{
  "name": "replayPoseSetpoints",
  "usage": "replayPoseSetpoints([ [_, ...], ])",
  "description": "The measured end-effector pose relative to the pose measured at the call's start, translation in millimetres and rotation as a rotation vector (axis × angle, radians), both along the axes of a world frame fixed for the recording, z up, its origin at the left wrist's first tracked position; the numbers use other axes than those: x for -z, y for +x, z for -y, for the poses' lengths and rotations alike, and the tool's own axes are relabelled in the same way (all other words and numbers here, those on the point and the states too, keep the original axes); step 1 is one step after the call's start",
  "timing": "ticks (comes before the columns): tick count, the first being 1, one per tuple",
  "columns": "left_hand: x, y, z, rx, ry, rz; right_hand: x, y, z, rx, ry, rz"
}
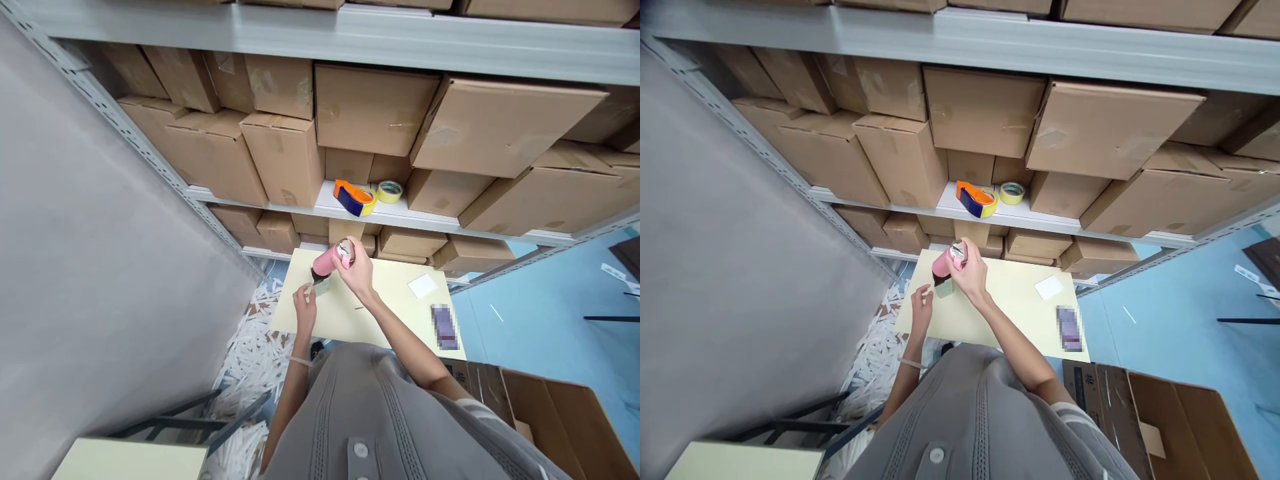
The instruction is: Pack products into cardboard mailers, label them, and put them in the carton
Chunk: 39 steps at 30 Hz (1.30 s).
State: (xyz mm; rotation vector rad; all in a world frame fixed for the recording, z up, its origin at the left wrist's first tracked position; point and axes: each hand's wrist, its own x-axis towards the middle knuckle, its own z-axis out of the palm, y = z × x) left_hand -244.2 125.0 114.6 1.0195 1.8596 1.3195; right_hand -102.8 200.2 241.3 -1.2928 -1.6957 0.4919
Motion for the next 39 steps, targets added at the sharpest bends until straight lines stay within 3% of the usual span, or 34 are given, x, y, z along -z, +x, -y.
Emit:
replayPoseSetpoints([
  [3,7.1,0,-12,-0.014,-0.04,-0.24,15.0,-22,-9,-0.062,-0.049,0.104],
  [6,14.2,0,-26,0.004,-0.117,-0.288,31.1,-36,-12,-0.101,-0.1,0.192],
  [9,21.3,-6,-37,0.024,-0.082,-0.283,42.4,-40,-14,-0.101,-0.113,0.221],
  [14,28.3,-18,-43,0.045,0.007,-0.291,46.6,-34,-22,-0.087,-0.114,0.237],
  [24,23.5,-8,-38,0.038,-0.087,-0.32,66.3,-7,-29,0.013,-0.126,0.057],
  [31,21.4,-5,-36,0.029,-0.051,-0.25,61.6,-4,-20,0.03,-0.141,-0.042],
  [39,42.1,1,-37,0.045,-0.018,-0.174,55.6,-12,-18,-0.036,-0.168,0.038],
])
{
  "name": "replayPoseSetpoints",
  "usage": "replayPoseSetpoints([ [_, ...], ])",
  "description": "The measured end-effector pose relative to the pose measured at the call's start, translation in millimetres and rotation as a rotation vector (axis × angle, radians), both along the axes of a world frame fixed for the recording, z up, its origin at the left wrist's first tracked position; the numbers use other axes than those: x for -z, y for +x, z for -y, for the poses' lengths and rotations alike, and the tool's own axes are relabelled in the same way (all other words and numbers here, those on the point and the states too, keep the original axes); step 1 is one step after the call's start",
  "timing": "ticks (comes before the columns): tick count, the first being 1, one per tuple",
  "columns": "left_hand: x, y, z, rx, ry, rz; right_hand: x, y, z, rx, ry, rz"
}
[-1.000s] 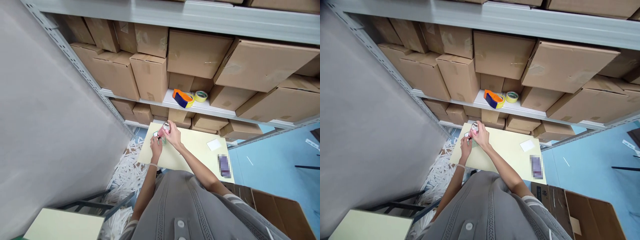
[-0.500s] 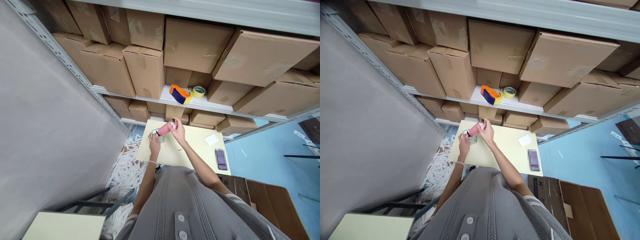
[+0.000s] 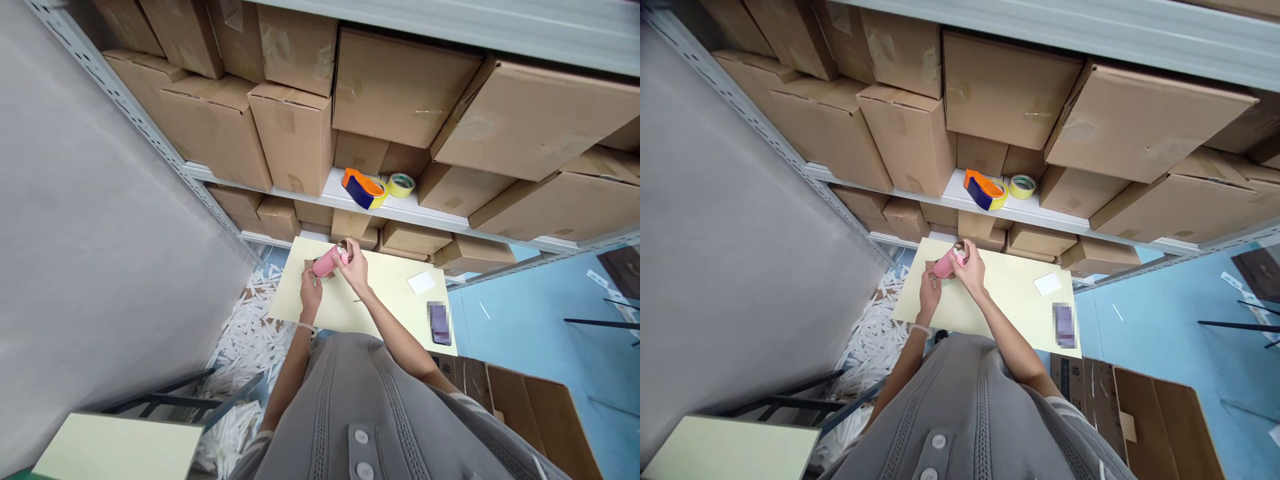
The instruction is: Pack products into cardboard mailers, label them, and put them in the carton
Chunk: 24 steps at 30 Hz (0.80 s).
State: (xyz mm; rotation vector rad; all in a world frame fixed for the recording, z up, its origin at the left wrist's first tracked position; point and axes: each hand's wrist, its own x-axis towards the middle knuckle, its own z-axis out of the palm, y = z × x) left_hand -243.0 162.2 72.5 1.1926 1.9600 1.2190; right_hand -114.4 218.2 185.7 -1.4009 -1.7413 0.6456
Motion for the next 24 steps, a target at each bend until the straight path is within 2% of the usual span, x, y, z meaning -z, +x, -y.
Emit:
replayPoseSetpoints([
  [7,6.6,-4,-4,-0.042,0.048,0.007,-1.8,-1,-10,-0.011,-0.05,0.141],
  [11,3.3,-3,-2,-0.032,0.04,0.001,-4.4,-7,-15,-0.005,0.008,0.181],
  [18,-1.1,-2,2,0.024,0.057,-0.084,-2.9,-14,-4,-0.268,0.098,0.289],
  [24,0.2,-4,3,0.029,0.003,-0.049,-7.3,-6,-13,-0.36,0.079,0.356],
])
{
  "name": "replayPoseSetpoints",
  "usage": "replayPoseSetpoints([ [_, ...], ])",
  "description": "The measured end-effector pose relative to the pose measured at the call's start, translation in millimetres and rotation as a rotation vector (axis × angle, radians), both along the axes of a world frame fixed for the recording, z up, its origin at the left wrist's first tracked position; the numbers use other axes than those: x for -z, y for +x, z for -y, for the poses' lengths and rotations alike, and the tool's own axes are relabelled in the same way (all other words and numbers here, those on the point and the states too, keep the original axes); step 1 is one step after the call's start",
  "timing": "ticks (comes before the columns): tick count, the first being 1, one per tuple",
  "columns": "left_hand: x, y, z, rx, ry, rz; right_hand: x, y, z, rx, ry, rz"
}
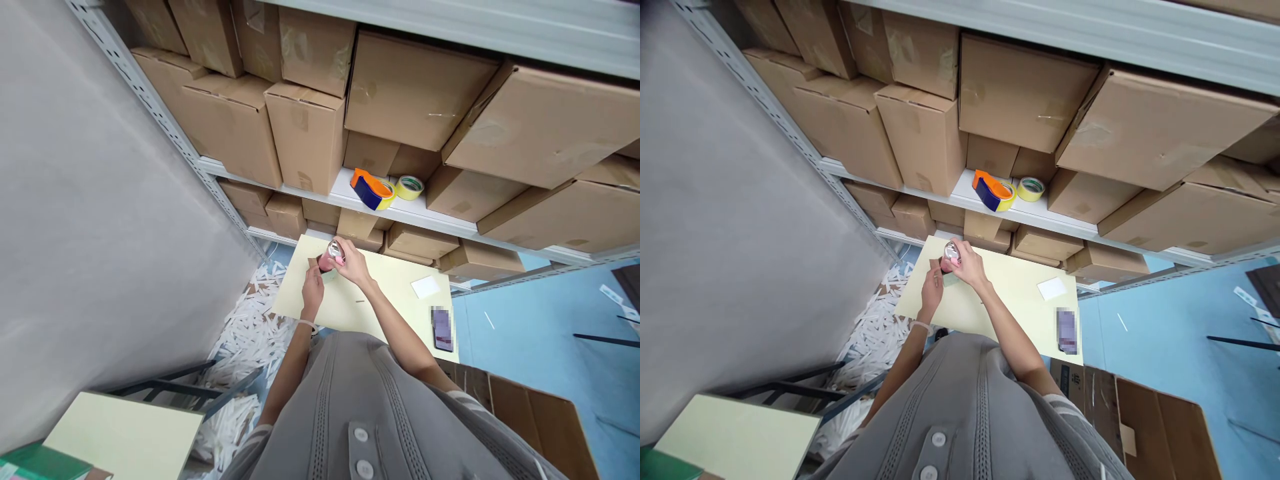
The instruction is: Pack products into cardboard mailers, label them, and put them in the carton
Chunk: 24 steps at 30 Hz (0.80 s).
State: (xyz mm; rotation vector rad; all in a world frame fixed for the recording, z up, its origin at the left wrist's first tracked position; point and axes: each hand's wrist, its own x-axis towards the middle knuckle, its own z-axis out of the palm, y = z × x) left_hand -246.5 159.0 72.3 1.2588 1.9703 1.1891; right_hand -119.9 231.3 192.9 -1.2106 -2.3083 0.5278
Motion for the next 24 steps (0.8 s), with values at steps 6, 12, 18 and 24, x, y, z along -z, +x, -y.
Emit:
replayPoseSetpoints([
  [6,-1.2,1,1,0.05,0.042,-0.025,23.0,2,0,-0.113,-0.073,0.181],
  [12,0.2,-2,3,0.058,0.004,0.013,56.6,-14,6,-0.1,-0.126,0.355],
  [18,0.7,-5,3,0.076,-0.007,0.02,66.0,-25,0,-0.014,-0.206,0.42],
  [24,2.2,-6,3,0.089,-0.011,0.033,72.1,-13,2,-0.021,-0.213,0.33],
])
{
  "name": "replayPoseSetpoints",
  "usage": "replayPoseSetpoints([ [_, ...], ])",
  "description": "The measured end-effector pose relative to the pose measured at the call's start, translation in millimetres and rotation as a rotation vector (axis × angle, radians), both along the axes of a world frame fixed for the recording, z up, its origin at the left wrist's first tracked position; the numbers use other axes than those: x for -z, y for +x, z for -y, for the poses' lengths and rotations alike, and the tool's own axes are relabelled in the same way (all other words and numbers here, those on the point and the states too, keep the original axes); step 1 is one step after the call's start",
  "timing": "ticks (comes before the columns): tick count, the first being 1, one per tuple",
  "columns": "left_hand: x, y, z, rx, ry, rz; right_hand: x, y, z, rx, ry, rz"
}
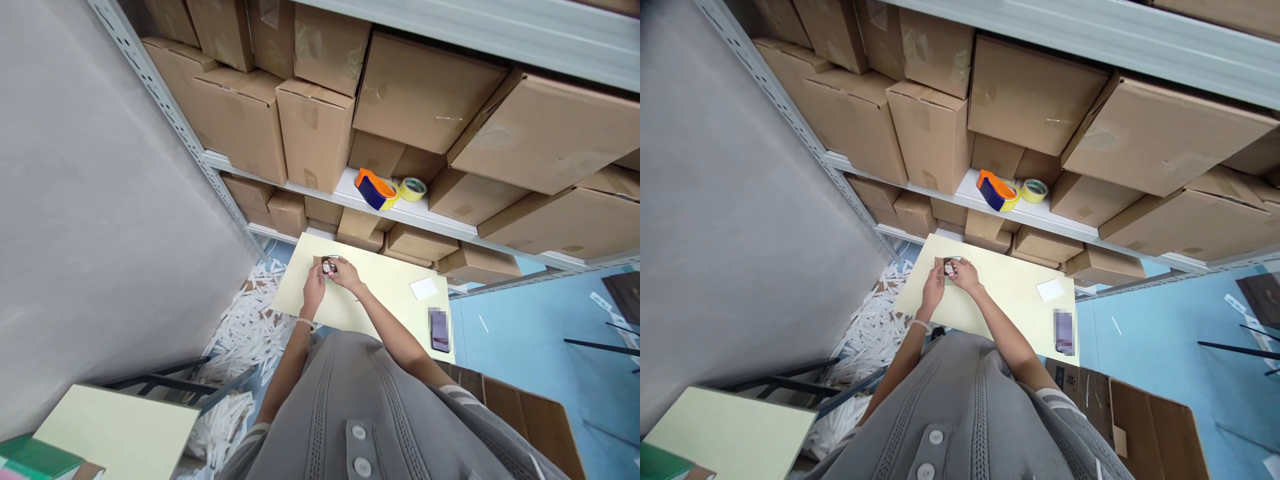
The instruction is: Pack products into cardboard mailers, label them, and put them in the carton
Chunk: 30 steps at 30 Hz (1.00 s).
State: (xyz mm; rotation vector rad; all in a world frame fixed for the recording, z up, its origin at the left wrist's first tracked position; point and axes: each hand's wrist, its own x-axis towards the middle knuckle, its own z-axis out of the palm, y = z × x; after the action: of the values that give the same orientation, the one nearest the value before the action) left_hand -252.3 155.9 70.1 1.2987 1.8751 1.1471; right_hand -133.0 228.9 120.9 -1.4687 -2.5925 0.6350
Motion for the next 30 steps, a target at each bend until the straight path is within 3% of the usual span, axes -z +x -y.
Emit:
replayPoseSetpoints([
  [3,-0.2,1,-1,0.007,0.013,0.007,-0.2,8,1,0.065,0.046,-0.098],
  [8,-2.6,4,-2,0.02,0.046,0.0,2.5,24,3,0.304,0.075,-0.19],
  [11,-5.6,6,-2,0.002,0.032,-0.044,5.3,29,3,0.322,0.043,-0.206],
  [18,-16.2,12,-6,-0.01,-0.122,-0.135,3.7,20,3,0.175,0.048,-0.084],
  [24,-15.5,13,-5,-0.014,-0.153,-0.134,3.2,9,-5,-0.07,0.064,0.013],
  [27,-12.4,11,-3,-0.023,-0.148,-0.113,3.2,8,-14,-0.212,0.019,0.045],
  [30,-10.7,8,0,-0.044,-0.133,-0.099,2.2,10,-25,-0.256,-0.085,0.035],
])
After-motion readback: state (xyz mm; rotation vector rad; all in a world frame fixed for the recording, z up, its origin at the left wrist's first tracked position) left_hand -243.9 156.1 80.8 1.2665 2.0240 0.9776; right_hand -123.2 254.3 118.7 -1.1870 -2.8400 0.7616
